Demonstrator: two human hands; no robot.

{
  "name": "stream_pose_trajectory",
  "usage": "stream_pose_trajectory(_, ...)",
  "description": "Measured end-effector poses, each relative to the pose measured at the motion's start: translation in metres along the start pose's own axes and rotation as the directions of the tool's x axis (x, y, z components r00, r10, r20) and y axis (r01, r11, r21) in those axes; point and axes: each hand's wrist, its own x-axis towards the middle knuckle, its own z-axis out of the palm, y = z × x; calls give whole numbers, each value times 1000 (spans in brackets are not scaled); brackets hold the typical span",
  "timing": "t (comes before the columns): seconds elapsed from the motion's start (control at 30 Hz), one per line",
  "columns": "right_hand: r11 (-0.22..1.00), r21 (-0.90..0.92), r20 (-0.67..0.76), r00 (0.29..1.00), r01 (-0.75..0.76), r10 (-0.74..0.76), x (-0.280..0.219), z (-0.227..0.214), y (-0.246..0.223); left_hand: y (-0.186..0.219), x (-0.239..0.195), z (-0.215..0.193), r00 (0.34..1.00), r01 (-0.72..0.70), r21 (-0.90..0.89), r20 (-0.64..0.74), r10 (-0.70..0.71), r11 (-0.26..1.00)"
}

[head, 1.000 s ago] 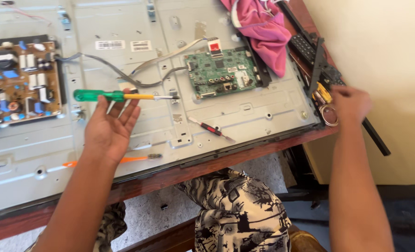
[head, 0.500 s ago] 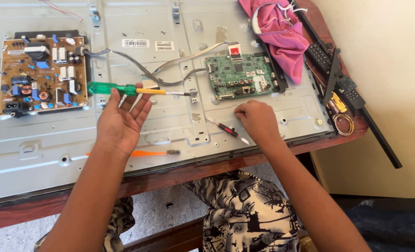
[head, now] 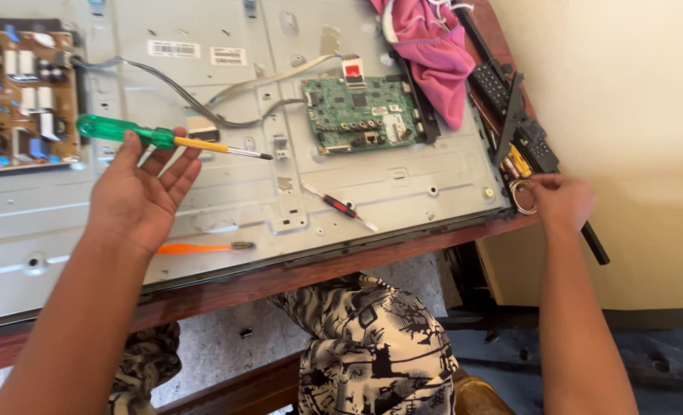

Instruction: The person uses a green-handled screwdriver to remove screws from a yellow circuit board, then sets the board aside. They continue to remove screws from a smaller brown circuit board and place the screws on the table. The person handles multiple circuit boards and tools during the process.

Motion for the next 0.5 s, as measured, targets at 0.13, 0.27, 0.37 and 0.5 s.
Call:
stream_pose_trajectory(0.13, 988, -152, -13, 999, -37, 35, 14, 44, 61, -8, 4, 6, 1000, 9, 36, -4, -9, 999)
stream_pose_trajectory(0.27, 982, -186, -20, 1000, -25, 22, 22, 66, 74, -16, 12, 14, 1000, 25, 18, 15, -25, 1000)
stream_pose_trajectory(0.37, 988, -154, -37, 999, 8, -14, 22, 55, 63, -20, 13, 21, 999, 36, 18, 6, -36, 999)
stream_pose_trajectory(0.5, 979, -69, -180, 963, 193, -202, 18, 7, 6, -23, 9, 31, 999, 36, 22, -1, -36, 999)
